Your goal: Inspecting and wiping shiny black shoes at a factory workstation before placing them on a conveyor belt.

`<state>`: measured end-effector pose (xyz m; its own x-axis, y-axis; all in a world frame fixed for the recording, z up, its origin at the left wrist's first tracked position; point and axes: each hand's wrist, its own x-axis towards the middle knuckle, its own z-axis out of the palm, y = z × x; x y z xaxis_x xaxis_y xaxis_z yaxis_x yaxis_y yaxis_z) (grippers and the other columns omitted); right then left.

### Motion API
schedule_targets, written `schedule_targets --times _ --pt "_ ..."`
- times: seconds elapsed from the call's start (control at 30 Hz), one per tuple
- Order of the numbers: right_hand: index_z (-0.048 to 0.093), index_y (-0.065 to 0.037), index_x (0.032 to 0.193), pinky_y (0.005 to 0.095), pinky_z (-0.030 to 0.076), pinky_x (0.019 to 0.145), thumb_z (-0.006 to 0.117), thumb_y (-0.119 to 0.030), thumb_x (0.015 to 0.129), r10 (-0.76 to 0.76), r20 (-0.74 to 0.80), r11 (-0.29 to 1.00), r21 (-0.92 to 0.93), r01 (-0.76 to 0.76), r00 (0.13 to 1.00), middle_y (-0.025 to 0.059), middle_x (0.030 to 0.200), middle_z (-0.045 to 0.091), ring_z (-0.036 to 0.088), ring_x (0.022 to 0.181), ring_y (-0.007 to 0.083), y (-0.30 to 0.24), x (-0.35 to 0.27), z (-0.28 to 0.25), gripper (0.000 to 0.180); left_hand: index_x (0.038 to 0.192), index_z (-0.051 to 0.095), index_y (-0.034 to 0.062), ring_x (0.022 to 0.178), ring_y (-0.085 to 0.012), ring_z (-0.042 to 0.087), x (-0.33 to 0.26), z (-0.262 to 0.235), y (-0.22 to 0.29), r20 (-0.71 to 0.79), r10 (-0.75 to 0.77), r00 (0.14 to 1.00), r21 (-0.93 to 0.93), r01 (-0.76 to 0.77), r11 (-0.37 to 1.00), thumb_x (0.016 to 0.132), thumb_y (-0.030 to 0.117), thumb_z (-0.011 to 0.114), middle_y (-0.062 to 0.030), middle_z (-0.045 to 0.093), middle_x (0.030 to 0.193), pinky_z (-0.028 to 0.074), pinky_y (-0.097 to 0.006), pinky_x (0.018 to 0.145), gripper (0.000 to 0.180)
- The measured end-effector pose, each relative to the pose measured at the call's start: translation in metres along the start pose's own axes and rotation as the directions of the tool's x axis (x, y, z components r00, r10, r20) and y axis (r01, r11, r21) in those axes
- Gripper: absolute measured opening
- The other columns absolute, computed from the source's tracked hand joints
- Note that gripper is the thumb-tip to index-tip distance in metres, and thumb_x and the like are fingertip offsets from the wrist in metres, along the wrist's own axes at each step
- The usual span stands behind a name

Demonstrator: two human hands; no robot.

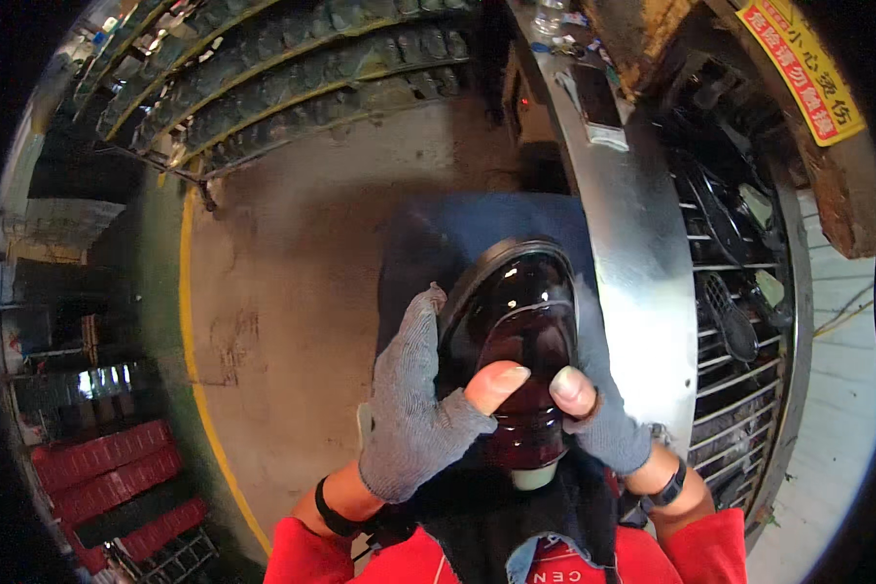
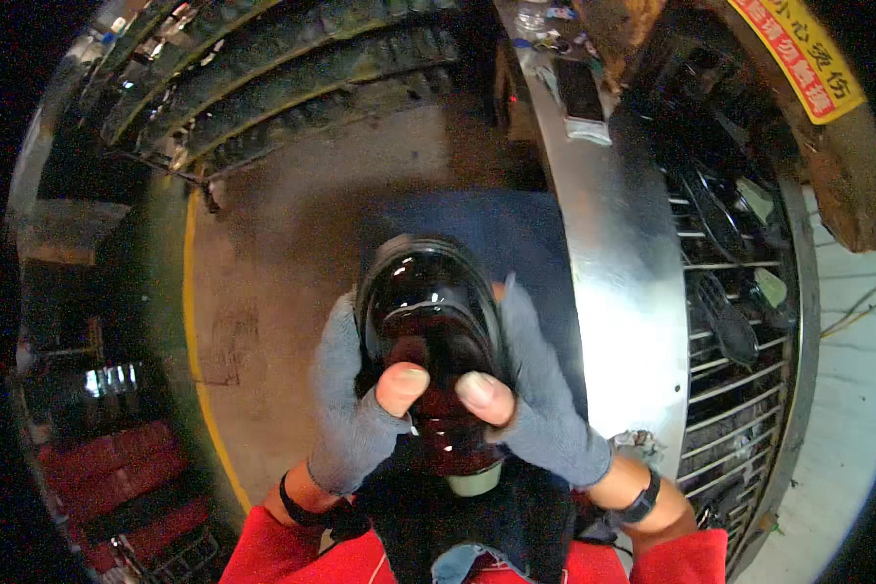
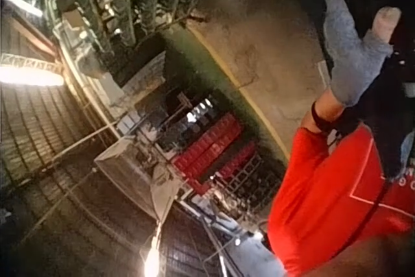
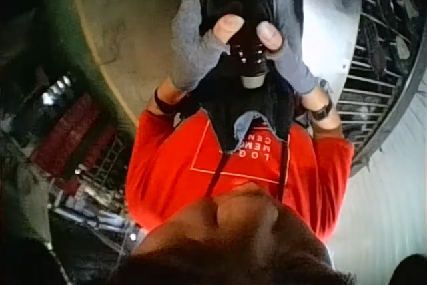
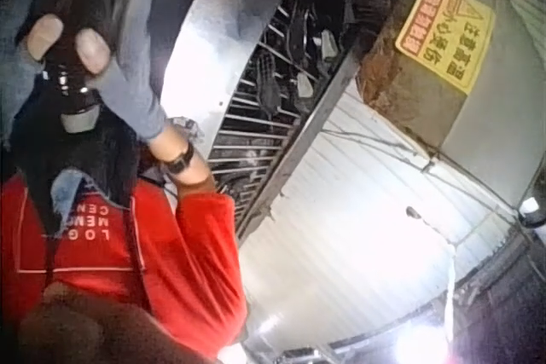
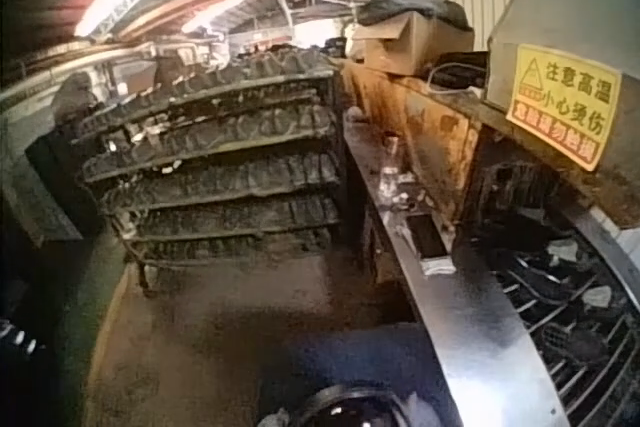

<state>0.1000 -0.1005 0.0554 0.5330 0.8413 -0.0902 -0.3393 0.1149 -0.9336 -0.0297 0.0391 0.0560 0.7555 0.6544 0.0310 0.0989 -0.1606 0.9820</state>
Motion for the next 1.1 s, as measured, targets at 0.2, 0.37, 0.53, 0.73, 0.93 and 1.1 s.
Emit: schedule_targets --times 0.2,0.37,0.53,0.73,0.93,1.1 --pt "0.034 -0.003 0.157 0.0401 0.06 0.098 0.077 -0.073 0.08 0.35 0.221 0.862 0.305 -0.406 0.91 0.0143 0.14 0.056 0.066 0.119 0.0256 0.029 0.003 -0.021 0.112 0.146 0.049 0.0019 0.113 -0.0203 0.068 0.074 -0.01 0.044 0.404 0.156 0.901 -0.104 -0.124 0.987 0.083 0.02 0.085 -0.012 0.07 0.127 0.054 -0.036 0.101 0.075" --pt "0.037 -0.003 0.156 0.0408 0.061 0.099 0.077 -0.065 0.084 0.38 0.179 0.808 0.413 -0.42 0.908 0.0178 0.138 0.061 0.068 0.119 0.0283 0.033 0.005 -0.032 0.103 0.143 0.047 0.0033 0.119 -0.0255 0.07 0.076 -0.005 0.054 0.409 0.078 0.909 0.238 -0.189 0.953 0.093 0.021 0.075 -0.0117 0.07 0.13 0.054 -0.036 0.103 0.06" --pt "0.051 0.002 0.142 0.042 0.064 0.096 0.068 -0.052 0.096 0.334 0.21 0.643 0.663 -0.385 0.919 0.0206 0.128 0.068 0.075 0.104 0.0305 0.043 0.02 -0.041 0.073 0.108 0.067 0.0013 0.119 -0.0194 0.06 0.114 0.02 0.002 0.389 0.356 0.849 -0.313 -0.242 0.918 0.106 0.035 0.053 -0.0109 0.065 0.117 0.042 -0.032 0.108 0.037" --pt "0.048 0.001 0.149 0.0467 0.054 0.11 0.071 -0.048 0.094 0.537 0.17 0.394 0.815 -0.424 0.826 0.0213 0.137 0.064 0.064 0.127 0.0361 0.049 -0.031 -0.056 0.078 0.097 0.068 0.0003 0.109 -0.0182 0.058 0.102 0.036 -0.031 0.243 0.105 0.964 -0.336 -0.018 0.942 0.108 0.03 0.046 -0.0078 0.066 0.109 0.041 -0.031 0.104 0.038" --pt "0.053 -0.001 0.148 0.0364 0.057 0.104 0.062 -0.025 0.105 0.636 -0.089 0.726 -0.267 -0.633 0.767 0.0099 0.138 0.065 0.067 0.119 0.0205 0.031 -0.059 -0.059 0.049 0.146 0.054 -0.0029 0.149 -0.0304 0.042 0.045 0.054 -0.056 -0.044 0.158 0.986 -0.173 -0.164 0.971 0.103 0.021 0.058 -0.0177 0.054 0.15 0.025 -0.041 0.127 0.049" --pt "0.059 -0.003 0.142 0.0346 0.059 0.099 0.065 -0.024 0.103 0.515 -0.218 0.856 0.077 -0.511 0.829 0.0092 0.128 0.07 0.069 0.117 0.0173 0.054 -0.048 -0.057 0.044 0.15 0.053 0.0033 0.14 -0.0419 0.047 0.041 0.059 -0.062 -0.041 0.368 0.929 0.28 -0.342 0.897 0.098 0.019 0.068 -0.0256 0.049 0.149 0.038 -0.046 0.117 0.057"
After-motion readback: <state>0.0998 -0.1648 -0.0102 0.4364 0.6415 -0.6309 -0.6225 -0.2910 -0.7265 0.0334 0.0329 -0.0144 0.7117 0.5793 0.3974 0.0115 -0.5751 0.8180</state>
